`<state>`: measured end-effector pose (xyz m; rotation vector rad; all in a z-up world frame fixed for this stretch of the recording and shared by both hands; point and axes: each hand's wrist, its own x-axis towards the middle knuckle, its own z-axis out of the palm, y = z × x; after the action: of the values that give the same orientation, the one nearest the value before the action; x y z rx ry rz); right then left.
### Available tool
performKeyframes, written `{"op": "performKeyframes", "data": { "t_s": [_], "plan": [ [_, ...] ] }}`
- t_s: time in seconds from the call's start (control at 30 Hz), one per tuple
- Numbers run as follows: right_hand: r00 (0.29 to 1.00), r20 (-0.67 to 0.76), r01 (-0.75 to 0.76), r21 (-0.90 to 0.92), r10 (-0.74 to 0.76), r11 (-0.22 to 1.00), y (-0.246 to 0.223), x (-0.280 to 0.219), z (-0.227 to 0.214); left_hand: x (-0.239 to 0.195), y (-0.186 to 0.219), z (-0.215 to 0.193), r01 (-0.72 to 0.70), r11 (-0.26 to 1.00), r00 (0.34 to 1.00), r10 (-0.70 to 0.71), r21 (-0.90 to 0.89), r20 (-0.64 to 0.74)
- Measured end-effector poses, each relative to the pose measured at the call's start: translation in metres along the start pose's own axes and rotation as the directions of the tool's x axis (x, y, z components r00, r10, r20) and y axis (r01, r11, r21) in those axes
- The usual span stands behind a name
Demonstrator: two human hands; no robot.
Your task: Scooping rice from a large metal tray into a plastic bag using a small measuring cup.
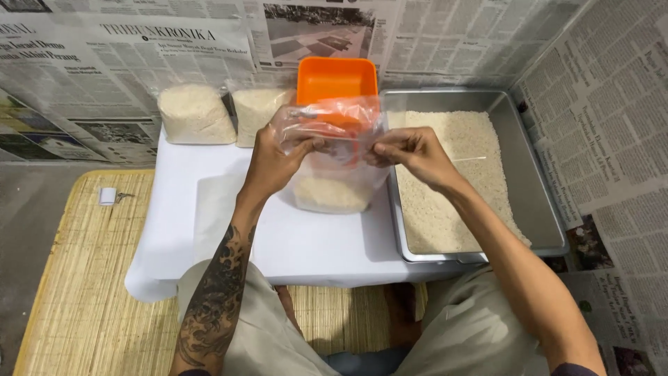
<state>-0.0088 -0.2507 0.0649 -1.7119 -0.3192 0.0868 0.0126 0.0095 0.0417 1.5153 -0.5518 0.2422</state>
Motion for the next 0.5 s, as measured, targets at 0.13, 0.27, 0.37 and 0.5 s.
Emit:
{"op": "performKeyframes", "data": {
  "t_s": [0.13, 0.27, 0.37, 0.5],
  "plan": [
    [1.0, -0.018, -0.017, 0.007, 0.017, 1.0, 0.003, 0.0, -0.01, 0.006, 0.011, 0.005, -0.041, 0.998, 0.999, 0.039, 0.053, 0.035],
    [0.998, -0.034, 0.05, -0.088, -0.053, 0.995, 0.001, -0.003, -0.007, 0.006, 0.008, 0.004, -0.061, 0.988, 0.998, 0.055, 0.14, 0.042],
    [0.995, -0.046, 0.077, -0.127, -0.083, 0.989, 0.0, -0.006, -0.005, 0.005, 0.005, -0.008, -0.08, 0.97, 0.994, 0.061, 0.23, 0.089],
    [0.987, -0.084, 0.121, -0.179, -0.138, 0.976, 0.0, -0.005, -0.005, 0.007, 0.016, -0.028, -0.034, 0.971, 0.99, 0.001, 0.235, 0.14]
  ]
}}
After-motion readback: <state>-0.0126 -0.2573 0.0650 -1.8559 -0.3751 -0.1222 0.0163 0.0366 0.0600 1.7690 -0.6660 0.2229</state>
